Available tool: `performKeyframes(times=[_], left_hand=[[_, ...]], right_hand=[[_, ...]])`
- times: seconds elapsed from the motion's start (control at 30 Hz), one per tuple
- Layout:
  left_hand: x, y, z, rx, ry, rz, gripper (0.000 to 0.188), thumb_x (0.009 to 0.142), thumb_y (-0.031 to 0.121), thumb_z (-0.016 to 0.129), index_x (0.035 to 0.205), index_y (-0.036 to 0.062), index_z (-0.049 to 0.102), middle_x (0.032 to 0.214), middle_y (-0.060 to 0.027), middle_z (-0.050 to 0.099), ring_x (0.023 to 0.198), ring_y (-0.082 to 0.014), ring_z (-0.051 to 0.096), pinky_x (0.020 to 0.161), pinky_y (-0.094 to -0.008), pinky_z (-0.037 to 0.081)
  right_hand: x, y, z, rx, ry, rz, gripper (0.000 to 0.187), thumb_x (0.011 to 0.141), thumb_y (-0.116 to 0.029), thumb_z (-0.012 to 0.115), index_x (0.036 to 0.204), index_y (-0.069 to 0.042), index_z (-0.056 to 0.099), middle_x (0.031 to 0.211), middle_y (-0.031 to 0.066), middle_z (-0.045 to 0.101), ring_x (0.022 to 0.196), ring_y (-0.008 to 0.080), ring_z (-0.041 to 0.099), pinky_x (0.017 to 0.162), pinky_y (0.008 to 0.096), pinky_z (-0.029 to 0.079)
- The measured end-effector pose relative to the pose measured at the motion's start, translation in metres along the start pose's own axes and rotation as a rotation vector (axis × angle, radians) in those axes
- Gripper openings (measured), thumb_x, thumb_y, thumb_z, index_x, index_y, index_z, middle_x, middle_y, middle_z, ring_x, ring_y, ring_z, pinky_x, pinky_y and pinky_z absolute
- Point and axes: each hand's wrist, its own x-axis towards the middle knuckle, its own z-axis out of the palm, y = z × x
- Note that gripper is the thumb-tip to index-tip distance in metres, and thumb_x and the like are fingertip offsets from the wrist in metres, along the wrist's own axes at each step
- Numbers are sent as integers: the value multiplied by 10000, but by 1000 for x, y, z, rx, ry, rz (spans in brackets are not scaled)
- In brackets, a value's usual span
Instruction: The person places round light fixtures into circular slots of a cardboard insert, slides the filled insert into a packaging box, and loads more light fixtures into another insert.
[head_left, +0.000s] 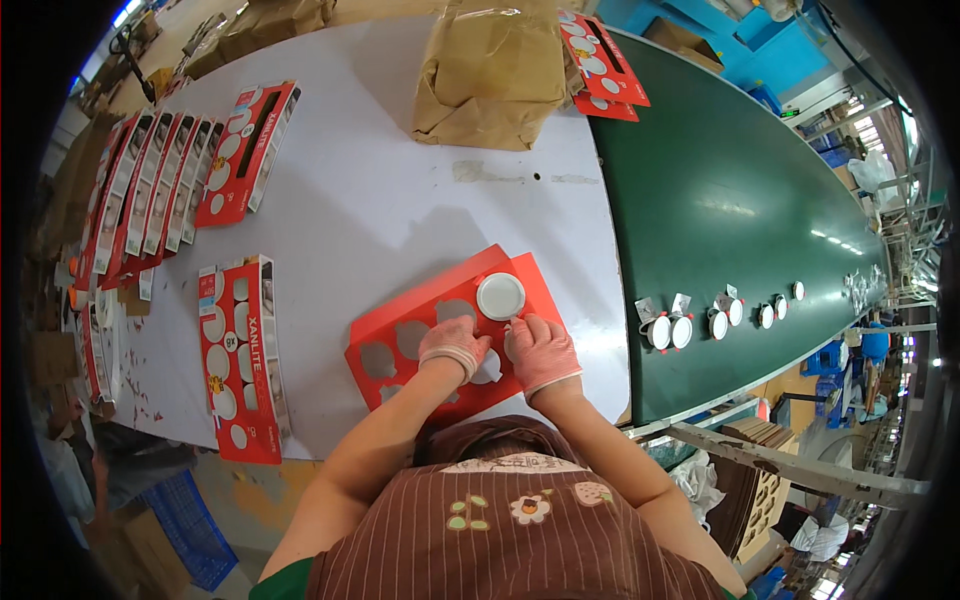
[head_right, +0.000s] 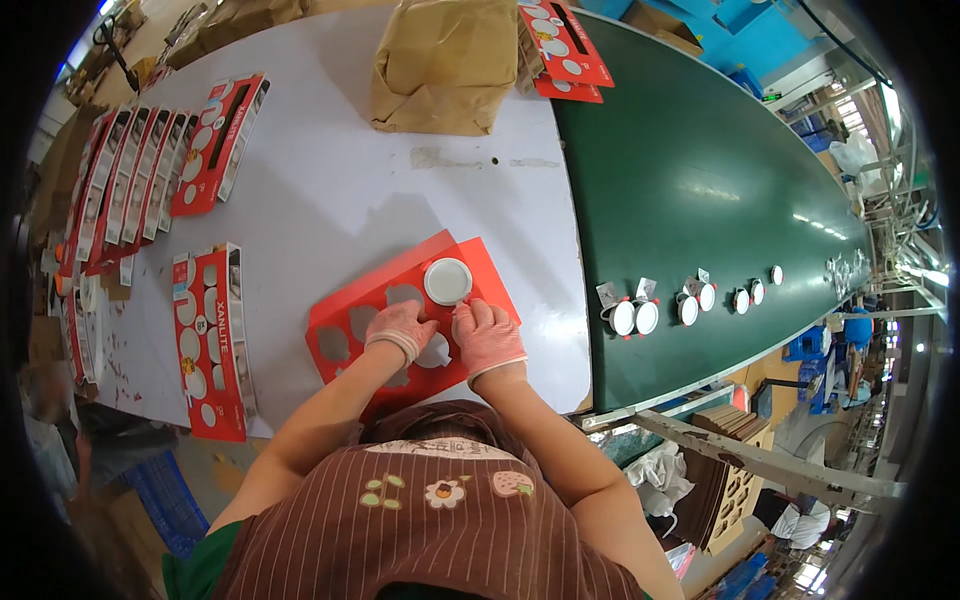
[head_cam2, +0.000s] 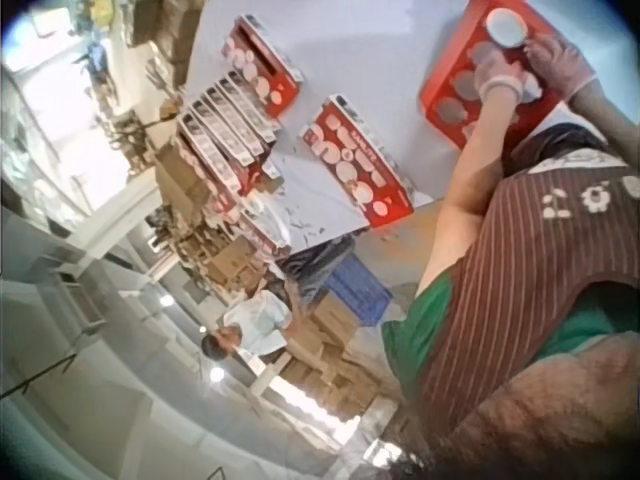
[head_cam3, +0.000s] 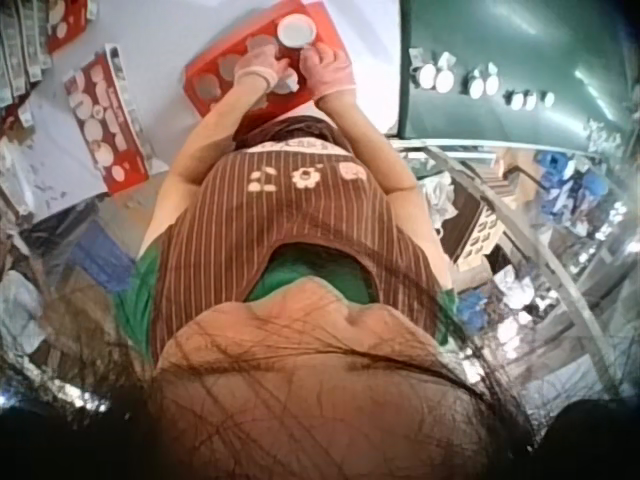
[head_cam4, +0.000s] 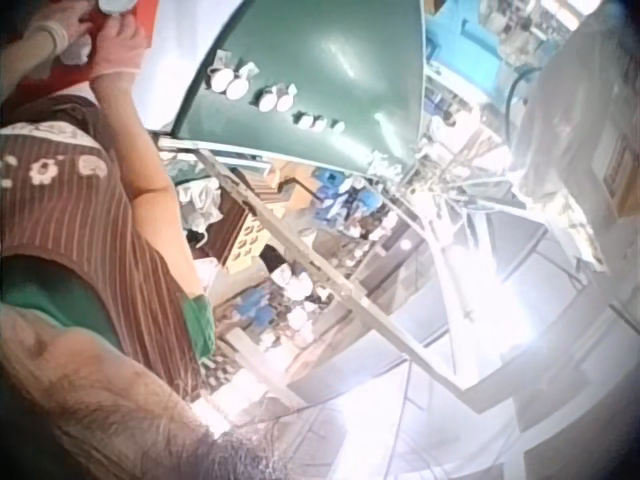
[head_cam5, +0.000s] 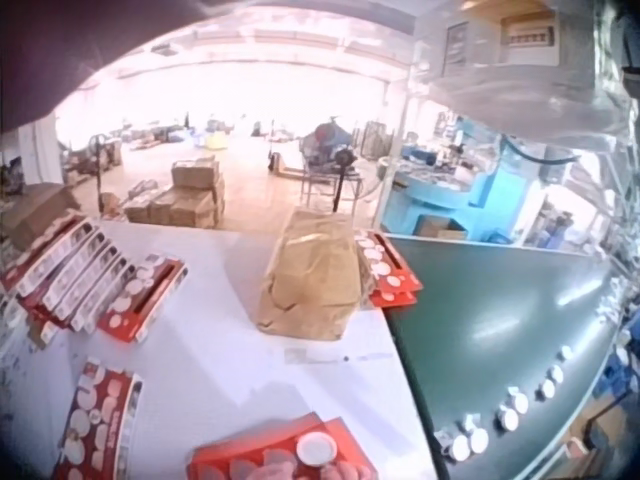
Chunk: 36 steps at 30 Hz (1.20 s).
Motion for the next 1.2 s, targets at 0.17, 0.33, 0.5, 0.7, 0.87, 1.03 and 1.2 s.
performKeyframes(times=[0.17, 0.33, 0.5, 0.7, 0.87, 1.03, 1.2], left_hand=[[-2, -8, -4, -50, 77, 80, 341, 808, 397, 652, 959, 91, 647, 984, -132, 669, 936, -311, 631, 816, -402, 503], [-9, -7, -3, -117, 86, 71, 303, 797, 358, 679, 924, 85, 643, 937, -130, 671, 897, -311, 633, 785, -400, 502], [-18, 2, -4, -148, 87, 132, 293, 792, 336, 689, 901, 70, 632, 913, -134, 668, 862, -317, 630, 755, -395, 497], [-22, 5, 1, -140, 150, 199, 290, 785, 311, 693, 879, 49, 610, 881, -140, 656, 830, -320, 626, 732, -398, 495], [-30, 7, -1, -149, 178, 212, 259, 782, 285, 696, 870, 65, 592, 877, -108, 651, 815, -313, 623, 705, -409, 498], [-55, 11, -8, -212, 186, 215, 246, 780, 261, 700, 881, 61, 599, 855, -98, 651, 762, -285, 624, 683, -401, 495], [-59, 14, -4, -203, 220, 217, 258, 782, 260, 700, 925, 65, 608, 880, -101, 659, 760, -265, 634, 690, -392, 499]], right_hand=[[-16, 28, 10, 466, -82, 315, 416, 769, -115, 666, 1168, -84, 554, 1188, 140, 550, 1045, 334, 575, 874, 406, 501], [-20, 49, -4, 413, -70, 548, 562, 715, -205, 771, 1204, -57, 537, 1267, 184, 509, 1165, 342, 502, 956, 403, 461], [-34, 87, 16, 1431, -273, 733, 842, 773, -274, 782, 1402, 28, 310, 1120, 129, 573, 1008, 218, 564, 851, 332, 478], [-32, 84, 1, 1530, -256, 855, 805, 759, -153, 773, 1384, 45, 305, 1026, 116, 592, 918, 192, 578, 830, 324, 487], [-34, 81, -2, 1196, -187, 834, 769, 718, -82, 784, 1337, 46, 345, 1069, 137, 589, 923, 190, 576, 864, 319, 479], [-43, 58, -39, 942, 44, 689, 742, 660, -217, 835, 1282, -35, 474, 1072, 144, 587, 961, 243, 574, 842, 354, 484], [-54, 51, -62, 609, -266, 580, 518, 676, -261, 809, 1138, -128, 617, 1162, 139, 564, 1019, 321, 561, 847, 413, 476]])
